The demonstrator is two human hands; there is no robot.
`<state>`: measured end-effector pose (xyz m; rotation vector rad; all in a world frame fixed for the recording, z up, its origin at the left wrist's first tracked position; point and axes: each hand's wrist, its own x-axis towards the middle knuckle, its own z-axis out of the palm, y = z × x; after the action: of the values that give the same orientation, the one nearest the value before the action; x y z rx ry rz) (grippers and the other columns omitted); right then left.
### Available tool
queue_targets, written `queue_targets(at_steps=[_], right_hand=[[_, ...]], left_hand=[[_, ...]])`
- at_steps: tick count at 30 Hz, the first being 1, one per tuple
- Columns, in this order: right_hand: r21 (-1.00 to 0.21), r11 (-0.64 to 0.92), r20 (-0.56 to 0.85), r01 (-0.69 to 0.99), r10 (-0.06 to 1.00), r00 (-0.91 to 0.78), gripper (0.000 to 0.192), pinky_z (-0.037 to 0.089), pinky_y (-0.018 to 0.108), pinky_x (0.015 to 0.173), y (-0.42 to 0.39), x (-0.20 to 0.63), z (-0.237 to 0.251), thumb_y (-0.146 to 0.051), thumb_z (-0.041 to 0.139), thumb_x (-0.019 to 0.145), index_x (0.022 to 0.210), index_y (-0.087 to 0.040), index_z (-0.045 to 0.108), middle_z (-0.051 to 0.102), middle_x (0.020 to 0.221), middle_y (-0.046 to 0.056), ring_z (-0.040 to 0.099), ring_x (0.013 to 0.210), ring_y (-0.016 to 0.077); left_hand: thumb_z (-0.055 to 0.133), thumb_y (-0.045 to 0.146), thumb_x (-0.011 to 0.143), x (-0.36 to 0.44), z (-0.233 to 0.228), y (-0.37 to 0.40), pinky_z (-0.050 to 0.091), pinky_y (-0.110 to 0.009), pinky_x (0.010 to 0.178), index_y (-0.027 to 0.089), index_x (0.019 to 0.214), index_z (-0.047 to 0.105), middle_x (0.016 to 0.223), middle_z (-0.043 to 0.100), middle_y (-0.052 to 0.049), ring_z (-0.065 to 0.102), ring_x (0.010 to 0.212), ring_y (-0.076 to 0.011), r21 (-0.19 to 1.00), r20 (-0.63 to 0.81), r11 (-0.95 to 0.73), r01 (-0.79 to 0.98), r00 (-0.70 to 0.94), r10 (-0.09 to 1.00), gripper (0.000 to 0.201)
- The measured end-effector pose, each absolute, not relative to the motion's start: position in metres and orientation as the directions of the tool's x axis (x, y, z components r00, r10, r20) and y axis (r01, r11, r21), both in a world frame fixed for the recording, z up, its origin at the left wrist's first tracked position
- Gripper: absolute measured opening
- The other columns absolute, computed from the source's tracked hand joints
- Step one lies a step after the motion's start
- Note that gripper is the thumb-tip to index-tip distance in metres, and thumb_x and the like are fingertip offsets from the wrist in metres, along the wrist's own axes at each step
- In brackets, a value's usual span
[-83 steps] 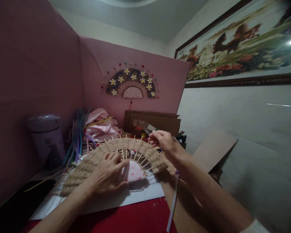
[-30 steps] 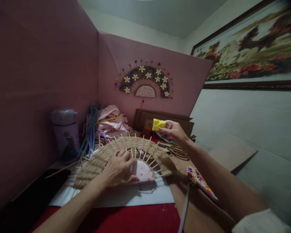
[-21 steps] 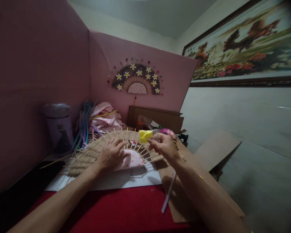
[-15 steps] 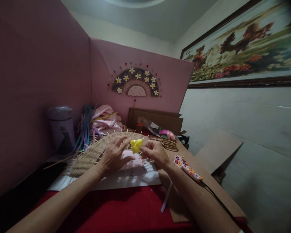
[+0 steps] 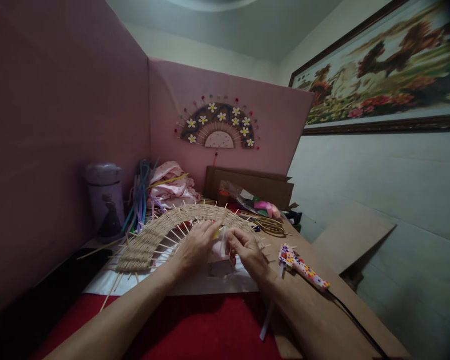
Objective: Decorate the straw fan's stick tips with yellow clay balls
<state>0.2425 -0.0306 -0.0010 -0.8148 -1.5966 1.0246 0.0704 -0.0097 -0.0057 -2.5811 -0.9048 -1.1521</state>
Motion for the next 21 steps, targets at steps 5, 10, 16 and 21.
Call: queue_targets(at_steps=[5,10,16,21], right_hand=[[-0.929,0.333,0.367,-0.163,0.886,-0.283,0.029,0.039,0.019,0.040,-0.035,0.240,0.002,-0.045,0.060,0.082,0.073,-0.017,0.057,0.050,0.060,-0.004,0.046,0.044,0.0068],[-0.916,0.363,0.398,-0.173,0.880,-0.260,0.024,0.040,0.018,0.040,-0.040,0.237,0.006,-0.040,0.066,0.078,0.074,-0.016,0.063,0.052,0.064,-0.003,0.047,0.046,0.0061],[-0.909,0.393,0.417,-0.139,0.865,-0.279,0.028,0.041,0.018,0.040,-0.043,0.236,0.007,-0.042,0.061,0.081,0.072,-0.016,0.063,0.054,0.062,-0.002,0.049,0.045,0.0065],[-0.910,0.400,0.415,-0.112,0.861,-0.295,0.030,0.041,0.018,0.040,-0.044,0.238,0.009,-0.043,0.061,0.081,0.074,-0.015,0.064,0.056,0.060,-0.002,0.049,0.043,0.0063]], left_hand=[[0.050,0.016,0.081,0.072,-0.008,-0.019,0.043,-0.047,0.093,0.013,0.136,0.032,0.116,0.056,-0.016,0.051,0.108,-0.0279,0.095,0.703,-0.759,0.644,0.496,0.510,0.058],[0.045,0.012,0.080,0.075,-0.003,-0.023,0.042,-0.047,0.090,0.016,0.137,0.030,0.111,0.055,-0.013,0.051,0.103,-0.0270,0.073,0.695,-0.710,0.700,0.475,0.540,0.059],[0.039,0.010,0.082,0.074,-0.004,-0.023,0.041,-0.045,0.087,0.012,0.137,0.034,0.107,0.056,-0.014,0.051,0.098,-0.0273,-0.002,0.703,-0.645,0.764,0.460,0.542,0.055],[0.040,0.010,0.081,0.071,-0.005,-0.021,0.040,-0.044,0.087,0.012,0.138,0.033,0.109,0.055,-0.014,0.049,0.099,-0.0276,-0.049,0.712,-0.627,0.777,0.468,0.523,0.057]])
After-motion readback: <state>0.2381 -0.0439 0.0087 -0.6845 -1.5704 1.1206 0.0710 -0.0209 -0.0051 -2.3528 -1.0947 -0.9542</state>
